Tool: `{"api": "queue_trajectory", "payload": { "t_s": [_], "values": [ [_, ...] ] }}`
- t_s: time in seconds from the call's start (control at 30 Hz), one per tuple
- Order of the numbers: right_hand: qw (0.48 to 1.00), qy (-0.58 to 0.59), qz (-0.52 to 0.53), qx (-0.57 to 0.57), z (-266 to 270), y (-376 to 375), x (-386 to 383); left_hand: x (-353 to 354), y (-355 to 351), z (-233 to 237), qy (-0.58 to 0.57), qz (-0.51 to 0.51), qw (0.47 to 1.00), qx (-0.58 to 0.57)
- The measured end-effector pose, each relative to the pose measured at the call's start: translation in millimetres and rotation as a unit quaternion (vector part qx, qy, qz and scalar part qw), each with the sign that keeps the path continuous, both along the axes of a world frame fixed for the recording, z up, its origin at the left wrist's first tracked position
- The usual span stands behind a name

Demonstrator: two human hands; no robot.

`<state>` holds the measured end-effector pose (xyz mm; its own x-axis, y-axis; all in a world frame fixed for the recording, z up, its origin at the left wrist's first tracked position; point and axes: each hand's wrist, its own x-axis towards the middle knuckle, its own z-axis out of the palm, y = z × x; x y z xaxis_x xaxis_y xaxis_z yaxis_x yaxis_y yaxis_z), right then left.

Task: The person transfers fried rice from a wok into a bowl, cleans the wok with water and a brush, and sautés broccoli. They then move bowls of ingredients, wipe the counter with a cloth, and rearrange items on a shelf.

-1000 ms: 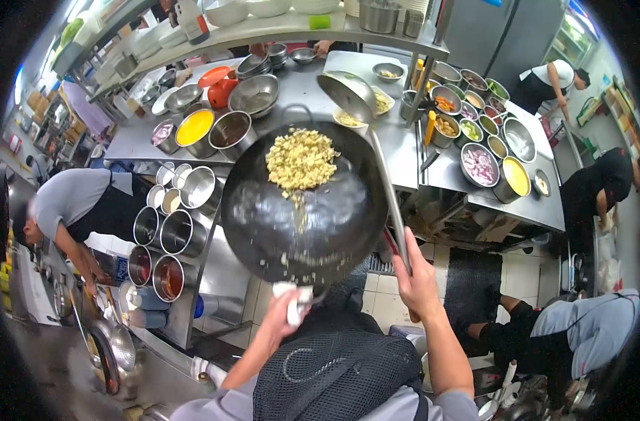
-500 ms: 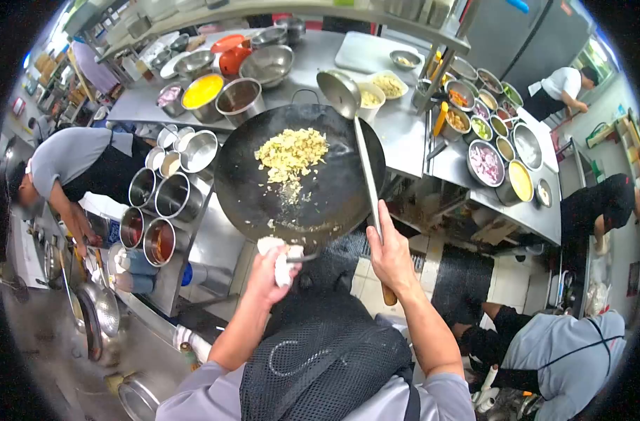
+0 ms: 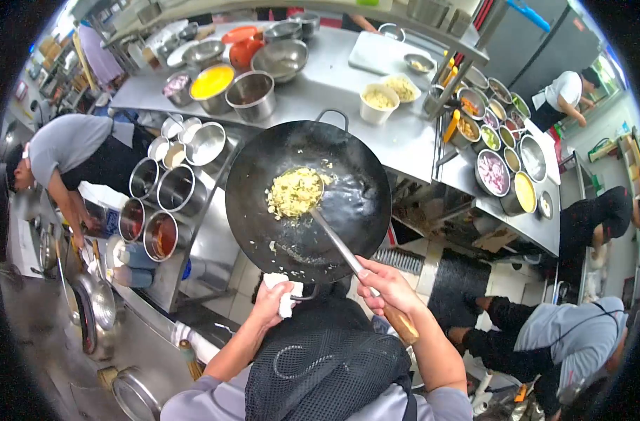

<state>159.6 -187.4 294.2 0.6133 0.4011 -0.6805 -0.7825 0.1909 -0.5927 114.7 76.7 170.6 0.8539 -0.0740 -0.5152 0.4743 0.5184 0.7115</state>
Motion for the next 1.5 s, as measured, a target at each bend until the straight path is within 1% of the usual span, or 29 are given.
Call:
{"api": "queue_trajectory", "payload": {
  "t_s": [0.07,0.1,0.13,0.2,0.27,0.33,0.37,0.47,0.53,0.57,0.6,0.67,0.7,0.73,0.77,0.8,0.87,0.9,0.97,1.03,1.1,1.2,1.27,1.33,1.37,1.4,1.43,1.47,1.5],
  "values": [
    [1.000,-0.004,0.001,-0.012,-4,-7,-13,-4,3,4,0.033,-0.009,0.999,-0.037],
    [1.000,0.014,-0.016,0.007,-4,-12,-17,-4,3,4,0.040,-0.008,0.998,-0.038],
    [1.000,0.015,-0.019,0.004,-4,-16,-20,-2,3,5,0.042,-0.011,0.998,-0.042],
    [0.997,0.012,-0.060,0.045,-1,-24,-23,6,2,9,0.045,-0.004,0.998,-0.043],
    [0.996,-0.006,-0.082,0.043,4,-30,-20,23,-3,13,0.045,0.002,0.998,-0.045],
    [0.991,-0.046,-0.126,0.016,5,-38,-10,44,-5,16,0.041,0.031,0.998,-0.026],
    [0.988,-0.072,-0.130,0.039,6,-43,-1,55,-3,14,0.015,0.022,0.999,-0.024],
    [0.975,-0.170,-0.137,-0.046,28,-49,40,82,-5,18,-0.019,0.067,0.997,-0.038],
    [0.947,-0.256,-0.122,-0.152,30,-51,76,91,-3,26,-0.032,0.070,0.997,-0.027],
    [0.933,-0.277,-0.105,-0.202,32,-52,94,92,-1,29,-0.034,0.075,0.996,-0.016],
    [0.916,-0.285,-0.113,-0.257,30,-51,114,92,2,31,-0.041,0.077,0.996,-0.015],
    [0.864,-0.316,-0.071,-0.387,20,-55,152,90,7,31,-0.032,0.102,0.994,-0.008],
    [0.736,-0.416,-0.015,-0.533,-15,-66,175,88,11,27,-0.035,0.110,0.993,-0.008],
    [0.571,-0.495,0.041,-0.654,-51,-77,198,86,16,25,-0.038,0.111,0.993,-0.008],
    [0.552,-0.424,0.088,-0.712,-66,-70,208,83,21,27,-0.033,0.106,0.994,0.000],
    [0.504,-0.384,0.160,-0.757,-90,-71,217,79,23,29,-0.026,0.101,0.995,0.009],
    [0.484,-0.390,0.159,-0.767,-132,-69,215,72,24,38,-0.012,0.122,0.992,0.019],
    [0.484,-0.391,0.162,-0.766,-139,-67,211,67,27,42,-0.003,0.118,0.993,0.023],
    [0.503,-0.392,0.117,-0.761,-154,-65,206,60,28,44,0.003,0.124,0.992,0.019],
    [0.504,-0.382,0.132,-0.763,-157,-67,202,51,30,42,0.014,0.124,0.992,0.021],
    [0.499,-0.375,0.139,-0.769,-153,-74,204,48,31,40,0.016,0.122,0.992,0.018],
    [0.498,-0.417,0.104,-0.753,-141,-88,206,45,29,38,0.031,0.135,0.990,0.017],
    [0.502,-0.418,0.087,-0.752,-130,-87,201,45,29,40,0.044,0.127,0.991,0.008],
    [0.494,-0.506,-0.023,-0.707,-128,-88,197,44,28,36,0.049,0.125,0.991,0.003],
    [0.460,-0.601,-0.082,-0.649,-128,-92,202,43,27,34,0.055,0.123,0.991,-0.001],
    [0.461,-0.599,-0.082,-0.650,-118,-89,200,42,26,34,0.057,0.122,0.991,0.000],
    [0.692,-0.515,-0.135,-0.488,-97,-79,194,42,25,35,0.057,0.116,0.992,-0.003],
    [0.860,-0.386,-0.178,-0.283,-76,-68,190,43,25,36,0.057,0.110,0.992,-0.006],
    [0.910,-0.311,-0.254,-0.103,-60,-57,190,44,24,37,0.056,0.108,0.993,-0.006]
  ]
}}
